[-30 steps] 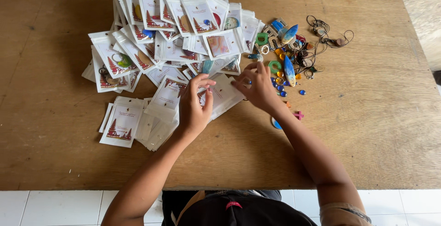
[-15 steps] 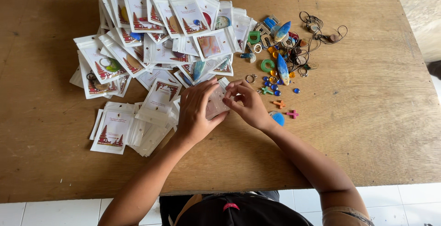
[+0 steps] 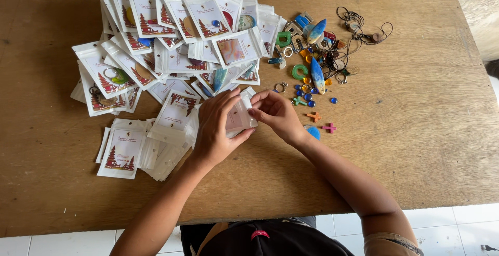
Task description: The person picks up keychains and souvenir items from a table and places them one at a time into small white plastic bags, closing each bag after the item is inside.
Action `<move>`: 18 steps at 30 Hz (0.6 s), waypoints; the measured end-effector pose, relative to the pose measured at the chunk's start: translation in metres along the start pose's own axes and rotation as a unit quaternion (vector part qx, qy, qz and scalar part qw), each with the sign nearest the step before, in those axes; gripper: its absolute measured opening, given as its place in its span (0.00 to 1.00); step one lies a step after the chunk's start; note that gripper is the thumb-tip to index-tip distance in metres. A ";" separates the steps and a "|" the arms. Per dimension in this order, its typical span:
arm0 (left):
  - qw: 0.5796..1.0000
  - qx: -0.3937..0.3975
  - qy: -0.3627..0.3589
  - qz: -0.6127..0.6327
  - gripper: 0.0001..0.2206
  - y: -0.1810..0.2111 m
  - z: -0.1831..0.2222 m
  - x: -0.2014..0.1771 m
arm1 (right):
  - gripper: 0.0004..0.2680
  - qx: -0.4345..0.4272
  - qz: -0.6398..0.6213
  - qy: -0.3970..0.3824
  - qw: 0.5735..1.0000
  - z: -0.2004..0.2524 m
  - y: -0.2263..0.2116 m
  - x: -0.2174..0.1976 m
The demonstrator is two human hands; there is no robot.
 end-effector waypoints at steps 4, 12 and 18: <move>1.000 0.021 0.017 -0.009 0.34 0.001 0.000 -0.004 | 0.12 0.019 -0.033 0.007 0.999 0.002 0.005 0.000; 0.996 0.057 0.065 0.035 0.29 0.008 -0.004 -0.022 | 0.11 0.079 -0.172 -0.002 0.982 0.007 0.018 0.006; 0.993 0.087 0.078 0.029 0.27 0.006 -0.002 -0.023 | 0.08 -0.003 -0.061 -0.001 0.998 0.008 0.004 0.004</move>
Point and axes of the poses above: each hand's wrist, its own z-axis away from the middle knuckle, its own x-axis out of the palm, y = z × x, the point moved 8 cm from there along -z, towards the middle knuckle, and after that the axes turned 10 degrees about -z, right-handed, at the moved point
